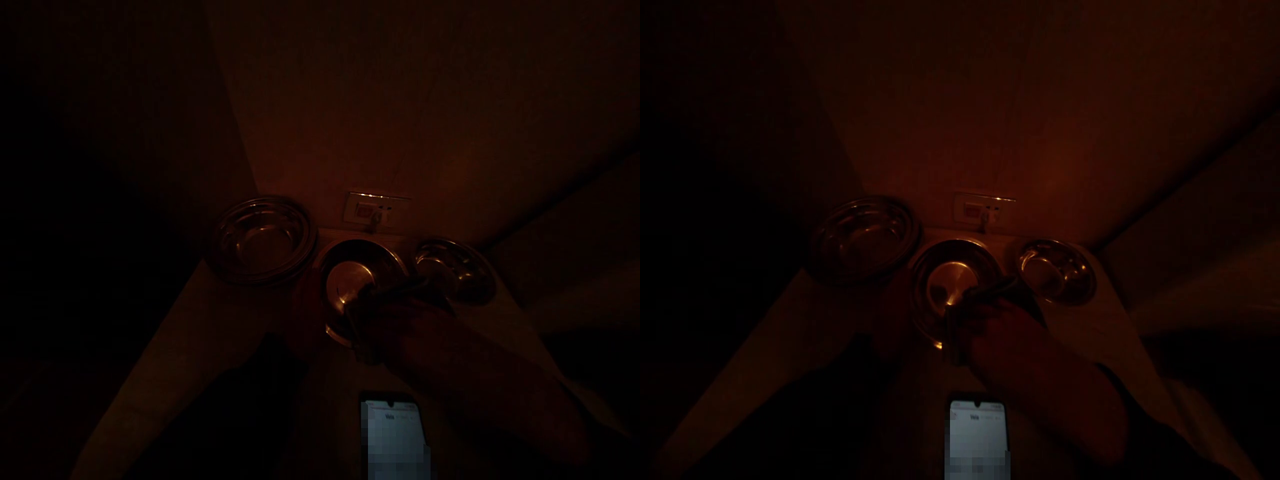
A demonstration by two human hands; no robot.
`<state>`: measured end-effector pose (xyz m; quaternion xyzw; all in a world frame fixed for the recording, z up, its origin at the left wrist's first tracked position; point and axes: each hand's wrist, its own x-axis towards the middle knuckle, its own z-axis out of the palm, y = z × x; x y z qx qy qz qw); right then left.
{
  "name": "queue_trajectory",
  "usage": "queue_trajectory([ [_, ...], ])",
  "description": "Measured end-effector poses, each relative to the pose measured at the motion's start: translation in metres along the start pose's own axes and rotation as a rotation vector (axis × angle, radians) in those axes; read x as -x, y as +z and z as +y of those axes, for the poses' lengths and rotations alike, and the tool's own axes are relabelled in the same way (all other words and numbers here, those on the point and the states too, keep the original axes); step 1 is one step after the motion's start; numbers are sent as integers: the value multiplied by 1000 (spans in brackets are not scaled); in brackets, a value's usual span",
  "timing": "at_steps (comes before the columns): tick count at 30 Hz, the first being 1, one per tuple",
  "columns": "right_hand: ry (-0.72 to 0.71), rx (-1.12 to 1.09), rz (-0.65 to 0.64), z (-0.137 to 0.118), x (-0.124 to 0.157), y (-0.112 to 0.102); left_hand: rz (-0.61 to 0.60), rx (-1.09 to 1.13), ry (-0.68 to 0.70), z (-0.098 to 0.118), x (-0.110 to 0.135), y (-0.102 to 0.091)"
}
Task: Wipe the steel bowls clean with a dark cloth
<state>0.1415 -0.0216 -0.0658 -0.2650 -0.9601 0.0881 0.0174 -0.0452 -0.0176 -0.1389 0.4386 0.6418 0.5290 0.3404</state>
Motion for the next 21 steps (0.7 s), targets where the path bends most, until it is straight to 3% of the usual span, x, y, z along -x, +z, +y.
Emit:
queue_trajectory([
  [5, 30, 2, 17, -14, -14, 18, 95, -11, -28, 8, 6, 5],
  [10, 106, -30, 78, -29, -22, 21, 53, 16, -96, 14, 9, 8],
  [14, 109, 33, -39, -19, -10, 13, 87, -77, -55, 9, 10, 5],
  [21, 85, 93, -108, 2, -2, 8, 51, -40, 31, 7, 11, 4],
])
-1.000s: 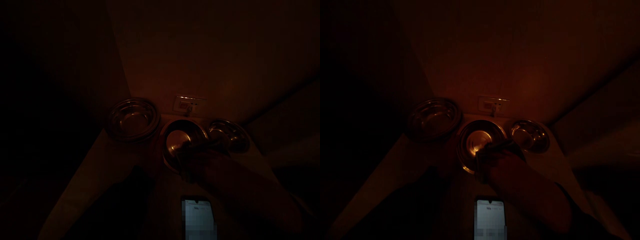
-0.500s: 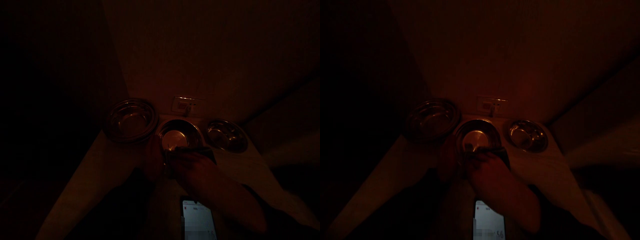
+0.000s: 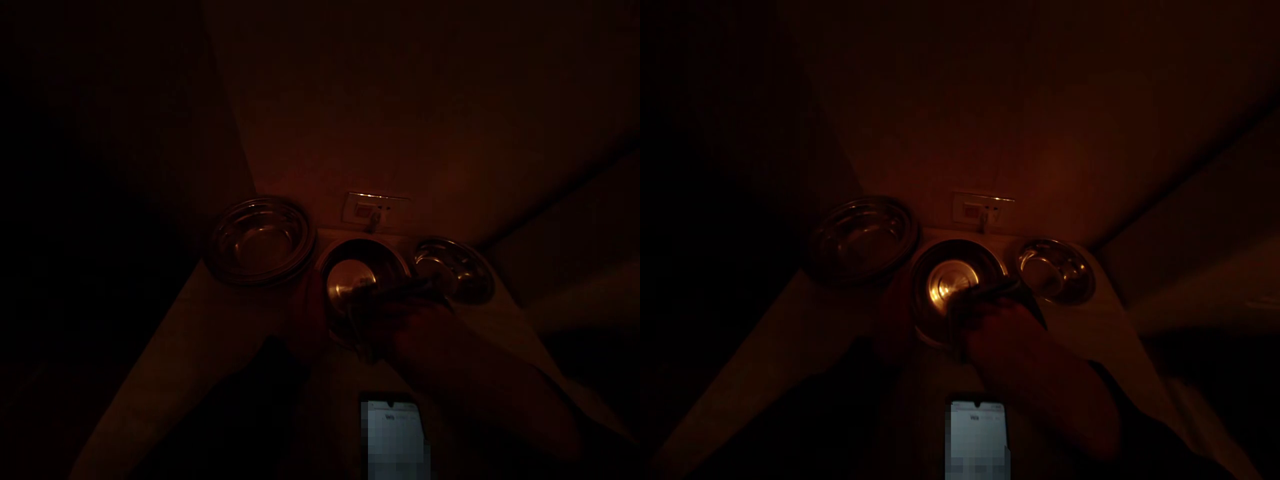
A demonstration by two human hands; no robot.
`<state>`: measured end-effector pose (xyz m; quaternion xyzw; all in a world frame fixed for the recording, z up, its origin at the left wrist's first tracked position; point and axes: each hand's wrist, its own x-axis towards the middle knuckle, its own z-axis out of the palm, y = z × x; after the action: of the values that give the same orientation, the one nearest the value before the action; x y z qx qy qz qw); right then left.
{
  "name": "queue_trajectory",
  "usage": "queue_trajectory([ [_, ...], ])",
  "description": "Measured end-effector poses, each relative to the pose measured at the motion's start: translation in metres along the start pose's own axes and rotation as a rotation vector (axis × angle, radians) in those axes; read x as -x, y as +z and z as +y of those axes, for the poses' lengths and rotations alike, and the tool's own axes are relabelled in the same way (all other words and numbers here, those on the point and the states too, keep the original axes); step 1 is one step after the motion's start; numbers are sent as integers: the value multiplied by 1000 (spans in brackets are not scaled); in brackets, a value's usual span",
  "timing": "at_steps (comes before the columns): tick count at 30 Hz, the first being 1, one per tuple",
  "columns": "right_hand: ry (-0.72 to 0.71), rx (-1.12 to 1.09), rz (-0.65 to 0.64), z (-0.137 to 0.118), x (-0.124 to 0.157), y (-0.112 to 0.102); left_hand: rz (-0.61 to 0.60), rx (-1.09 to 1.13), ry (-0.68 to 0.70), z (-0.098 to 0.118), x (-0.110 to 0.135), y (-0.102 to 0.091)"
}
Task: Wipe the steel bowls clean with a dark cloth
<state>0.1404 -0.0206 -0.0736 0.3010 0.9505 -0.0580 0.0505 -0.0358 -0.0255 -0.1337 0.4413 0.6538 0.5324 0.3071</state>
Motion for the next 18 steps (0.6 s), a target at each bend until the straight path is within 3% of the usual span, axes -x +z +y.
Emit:
queue_trajectory([
  [7, -68, -149, 90, -17, -17, 4, -2, 93, -108, -1, 2, 2],
  [13, 14, -27, 6, -9, -1, -2, -2, 120, -68, -3, -1, 3],
  [18, -78, -116, 57, -14, -14, 6, 65, 41, -75, -6, 0, 1],
])
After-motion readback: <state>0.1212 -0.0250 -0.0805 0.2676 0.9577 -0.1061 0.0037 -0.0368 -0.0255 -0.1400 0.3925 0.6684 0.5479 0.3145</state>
